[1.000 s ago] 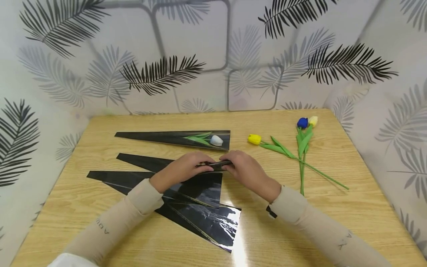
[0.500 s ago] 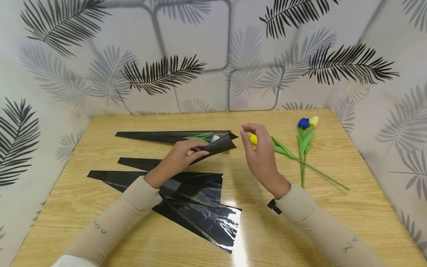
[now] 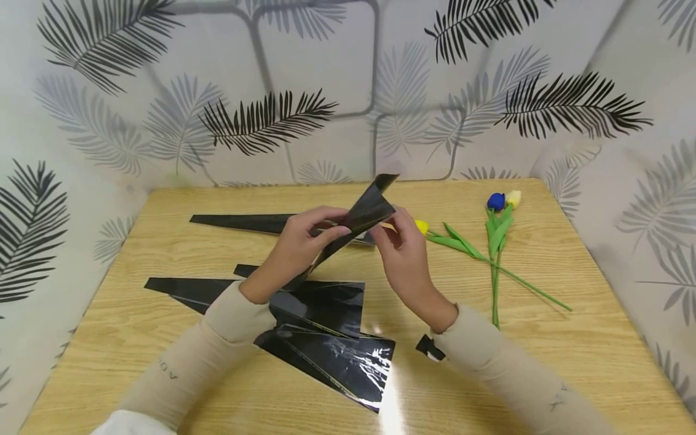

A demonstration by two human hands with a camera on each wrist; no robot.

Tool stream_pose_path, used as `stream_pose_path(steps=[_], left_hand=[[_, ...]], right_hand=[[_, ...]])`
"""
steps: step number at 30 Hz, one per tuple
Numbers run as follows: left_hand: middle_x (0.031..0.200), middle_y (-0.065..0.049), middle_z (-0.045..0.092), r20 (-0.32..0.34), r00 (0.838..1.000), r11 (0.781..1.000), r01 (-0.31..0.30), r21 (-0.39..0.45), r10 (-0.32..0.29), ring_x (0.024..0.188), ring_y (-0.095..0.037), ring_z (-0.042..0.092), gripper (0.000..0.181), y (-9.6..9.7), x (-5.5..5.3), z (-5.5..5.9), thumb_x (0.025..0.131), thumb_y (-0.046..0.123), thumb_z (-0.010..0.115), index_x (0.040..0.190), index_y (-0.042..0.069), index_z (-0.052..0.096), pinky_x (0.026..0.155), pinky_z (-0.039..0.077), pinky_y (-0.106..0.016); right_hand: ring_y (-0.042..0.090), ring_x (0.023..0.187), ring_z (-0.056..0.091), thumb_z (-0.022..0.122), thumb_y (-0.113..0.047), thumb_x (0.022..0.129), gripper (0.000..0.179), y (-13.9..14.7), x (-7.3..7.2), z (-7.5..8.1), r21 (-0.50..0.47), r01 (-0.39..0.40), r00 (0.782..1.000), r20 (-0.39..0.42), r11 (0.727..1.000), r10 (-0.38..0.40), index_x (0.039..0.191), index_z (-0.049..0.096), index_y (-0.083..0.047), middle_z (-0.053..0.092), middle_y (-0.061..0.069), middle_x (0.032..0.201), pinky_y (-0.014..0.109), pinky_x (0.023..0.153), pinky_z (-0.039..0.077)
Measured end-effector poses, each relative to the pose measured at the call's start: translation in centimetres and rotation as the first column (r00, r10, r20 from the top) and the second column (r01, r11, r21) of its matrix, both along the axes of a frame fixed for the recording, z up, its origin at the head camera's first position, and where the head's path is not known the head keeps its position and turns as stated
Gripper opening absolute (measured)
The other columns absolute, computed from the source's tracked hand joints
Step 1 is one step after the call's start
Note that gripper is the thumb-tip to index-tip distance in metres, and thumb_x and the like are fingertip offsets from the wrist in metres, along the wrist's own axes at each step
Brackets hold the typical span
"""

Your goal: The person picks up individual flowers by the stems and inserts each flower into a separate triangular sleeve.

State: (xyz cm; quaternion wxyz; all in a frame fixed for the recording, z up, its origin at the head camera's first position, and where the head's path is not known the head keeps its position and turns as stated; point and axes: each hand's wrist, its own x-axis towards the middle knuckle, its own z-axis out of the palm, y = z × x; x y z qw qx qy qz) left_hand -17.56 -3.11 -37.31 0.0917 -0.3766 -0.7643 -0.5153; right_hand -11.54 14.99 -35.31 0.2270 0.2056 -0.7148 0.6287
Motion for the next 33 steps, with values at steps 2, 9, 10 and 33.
stream_pose_path(steps=[2, 9, 10, 33], left_hand=[[0.109, -0.001, 0.064, -0.010, 1.000, 0.999, 0.026, 0.034, -0.026, 0.096, -0.008, 0.059, 0.032, 0.5, 0.3, 0.5, 0.088, 0.022, 0.063, 0.118, 0.009, 0.062, 0.081, 0.050, -0.025], [0.121, -0.009, 0.058, -0.042, 0.991, 0.980, 0.134, 0.148, -0.129, 0.102, -0.018, 0.060, 0.041, 1.5, 1.1, 1.9, 0.087, 0.008, 0.063, 0.127, 0.004, 0.054, 0.085, 0.050, -0.029], [0.122, -0.009, 0.057, -0.047, 0.990, 0.977, 0.140, 0.159, -0.134, 0.103, -0.019, 0.060, 0.043, 1.6, 1.2, 2.1, 0.087, 0.007, 0.063, 0.128, 0.003, 0.052, 0.085, 0.050, -0.029], [0.117, -0.026, 0.057, 0.009, 0.985, 0.921, 0.157, 0.355, -0.172, 0.101, -0.028, 0.060, 0.040, 2.6, 4.5, 6.5, 0.082, -0.011, 0.062, 0.121, -0.014, 0.052, 0.086, 0.050, -0.039]], right_hand=[[0.019, 0.108, 0.051, 0.050, 0.007, 0.092, 0.026, -0.6, 0.2, 0.4, -0.050, -0.010, 0.999, -0.046, 0.999, 0.008, 0.118, 0.053, 0.011, 0.053, 0.011, 0.114, 0.028, 0.090, 0.046], [0.024, 0.115, 0.047, 0.041, 0.016, 0.092, 0.038, -2.0, 0.6, 1.7, -0.122, -0.025, 0.991, -0.133, 0.992, 0.009, 0.130, 0.043, 0.013, 0.045, 0.015, 0.126, 0.028, 0.091, 0.045], [0.026, 0.115, 0.047, 0.041, 0.016, 0.092, 0.038, -2.1, 0.6, 1.9, -0.119, -0.027, 0.989, -0.146, 0.993, 0.010, 0.130, 0.043, 0.013, 0.045, 0.016, 0.125, 0.029, 0.092, 0.045], [0.025, 0.092, 0.056, 0.058, 0.017, 0.083, 0.027, -2.5, -0.8, 2.7, -0.250, 0.135, 0.930, -0.301, 0.959, -0.210, 0.109, 0.058, 0.012, 0.057, 0.016, 0.104, 0.028, 0.075, 0.050]])
